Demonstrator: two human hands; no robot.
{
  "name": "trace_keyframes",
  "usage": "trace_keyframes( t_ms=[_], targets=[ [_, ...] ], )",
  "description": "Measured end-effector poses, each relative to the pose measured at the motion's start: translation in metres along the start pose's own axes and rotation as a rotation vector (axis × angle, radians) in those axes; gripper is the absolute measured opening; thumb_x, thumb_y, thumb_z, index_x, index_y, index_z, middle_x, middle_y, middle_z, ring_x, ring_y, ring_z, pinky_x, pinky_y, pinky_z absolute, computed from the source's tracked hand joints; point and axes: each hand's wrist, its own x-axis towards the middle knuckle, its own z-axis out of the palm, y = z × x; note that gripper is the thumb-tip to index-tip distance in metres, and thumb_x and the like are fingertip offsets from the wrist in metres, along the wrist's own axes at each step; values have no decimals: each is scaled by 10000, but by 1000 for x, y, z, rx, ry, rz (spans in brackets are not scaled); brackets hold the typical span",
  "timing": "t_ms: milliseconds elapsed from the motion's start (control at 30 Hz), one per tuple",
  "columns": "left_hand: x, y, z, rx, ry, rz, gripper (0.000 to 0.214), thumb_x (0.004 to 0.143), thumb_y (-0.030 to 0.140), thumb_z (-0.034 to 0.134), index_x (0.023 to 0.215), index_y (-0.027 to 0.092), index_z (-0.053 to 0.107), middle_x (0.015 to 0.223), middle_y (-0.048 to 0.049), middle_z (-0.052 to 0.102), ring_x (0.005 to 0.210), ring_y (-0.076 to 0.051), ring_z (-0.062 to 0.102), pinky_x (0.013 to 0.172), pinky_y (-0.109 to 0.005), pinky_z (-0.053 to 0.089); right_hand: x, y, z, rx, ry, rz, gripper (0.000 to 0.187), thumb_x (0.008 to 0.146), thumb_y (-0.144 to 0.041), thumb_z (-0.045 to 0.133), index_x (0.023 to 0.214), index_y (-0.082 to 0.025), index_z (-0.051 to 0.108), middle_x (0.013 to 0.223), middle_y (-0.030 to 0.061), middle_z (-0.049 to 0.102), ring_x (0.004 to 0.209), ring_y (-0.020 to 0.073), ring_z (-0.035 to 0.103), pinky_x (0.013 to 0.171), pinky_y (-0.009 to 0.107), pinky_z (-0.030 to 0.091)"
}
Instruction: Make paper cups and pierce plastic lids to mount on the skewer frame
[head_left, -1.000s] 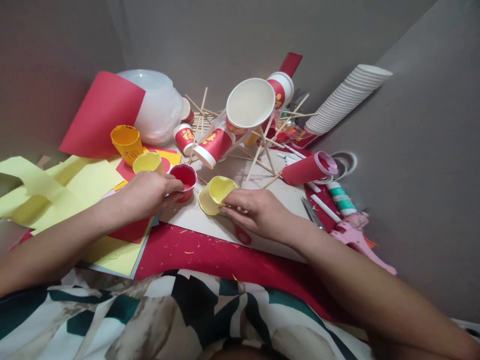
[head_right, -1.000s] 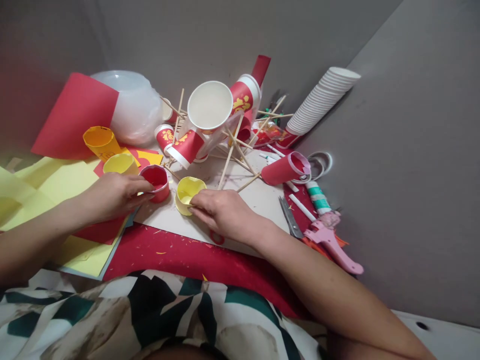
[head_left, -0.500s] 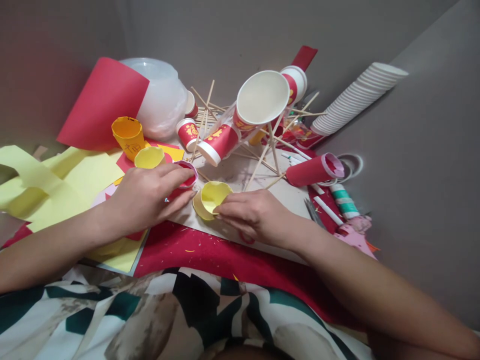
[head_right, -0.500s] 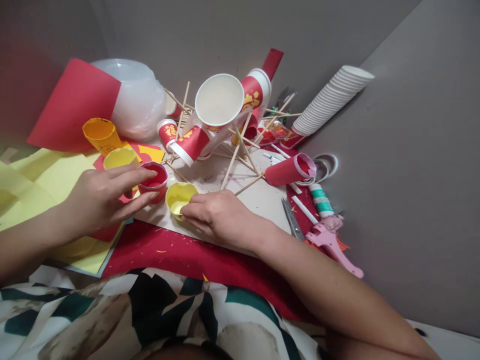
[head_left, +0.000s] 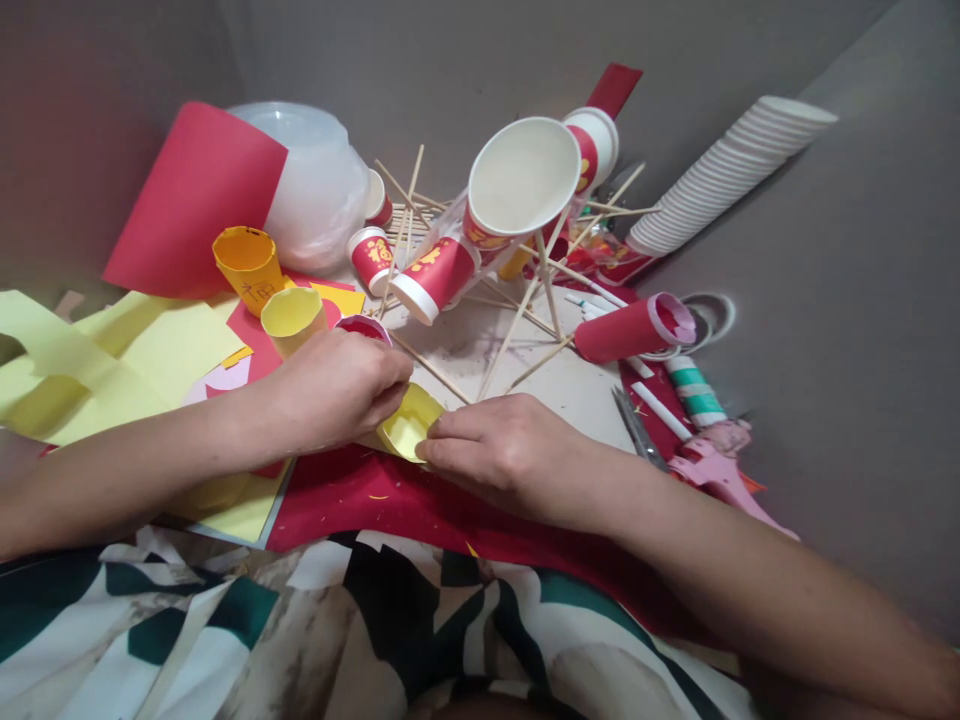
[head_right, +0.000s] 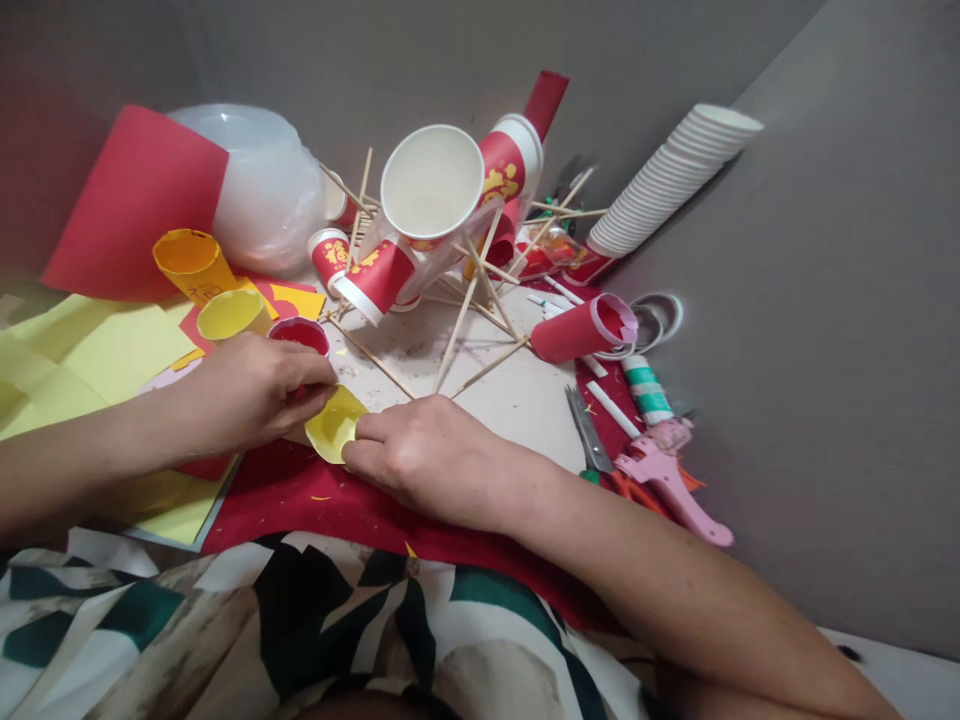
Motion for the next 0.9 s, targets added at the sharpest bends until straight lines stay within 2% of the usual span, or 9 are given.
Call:
trace_keyframes(
  t_ms=[67, 167, 233, 267, 333, 433, 667, 800, 900],
  targets=[
    [0, -1, 3, -15, 17, 19, 208, 842, 131, 576, 639, 176, 564, 612, -5, 615, 530, -127, 489, 522, -272, 293, -2, 0, 0, 49, 61, 10, 258, 1039, -220, 480, 1020, -177, 734, 900, 63, 759, 713, 152, 689, 613, 267, 496],
    [1, -1, 6, -58, 16, 33, 173, 854, 150, 571, 686, 176, 601, 637, -11, 644, 547, -131, 523, 528, -264, 312, -5, 2, -2, 133, 301, 34, 236, 1030, -311, 542, 1135, -179, 706, 1129, 115, 780, 937, 188, 761, 739, 280, 594],
    [2, -1, 7, -88, 1, 28, 161, 883, 171, 556, 749, 173, 647, 688, -24, 682, 589, -141, 573, 547, -258, 342, -7, 6, -5, 144, 430, 125, 232, 1020, -308, 563, 1170, -194, 698, 1159, 117, 780, 1028, 202, 758, 808, 299, 614],
    [3, 0, 8, -95, -9, 23, 158, 892, 173, 551, 782, 171, 665, 714, -30, 696, 606, -146, 591, 555, -257, 354, -7, 7, -6, 135, 447, 189, 227, 1016, -303, 567, 1165, -197, 701, 1145, 116, 784, 1034, 208, 758, 816, 307, 615],
    [4, 2, 9, -86, -27, 19, 144, 890, 163, 556, 813, 163, 677, 727, -35, 698, 610, -149, 597, 559, -260, 360, -5, 10, -6, 89, 389, 301, 228, 1002, -312, 582, 1131, -184, 718, 1103, 122, 791, 991, 230, 763, 783, 326, 605],
    [4, 6, 13, -46, -19, 47, 126, 878, 150, 580, 771, 158, 645, 677, -22, 659, 559, -139, 563, 531, -270, 327, 1, 12, -4, 21, 212, 387, 240, 974, -324, 602, 1080, -157, 738, 1004, 117, 800, 876, 251, 763, 686, 326, 546],
    [5, 8, 19, 56, 23, 71, 135, 877, 153, 577, 746, 168, 607, 676, -24, 662, 529, -145, 569, 500, -297, 271, 25, 7, -12, -71, -33, 495, 229, 941, -276, 585, 792, -202, 743, 702, 53, 761, 608, 194, 663, 537, 300, 304],
    [3, 7, 15, 23, 28, 24, 156, 926, 219, 552, 815, 166, 647, 705, -35, 690, 573, -157, 611, 525, -289, 336, 34, 9, -16, -76, -144, 545, 226, 930, -250, 576, 837, -196, 775, 772, 82, 789, 645, 210, 673, 562, 312, 285],
    [-3, 9, 9, 16, 122, 15, 239, 994, 305, 492, 959, 170, 686, 839, -60, 740, 704, -182, 677, 588, -289, 403, 35, 14, -18, -57, -160, 587, 237, 931, -259, 580, 849, -190, 792, 777, 92, 788, 670, 217, 673, 578, 311, 287]
  ],
)
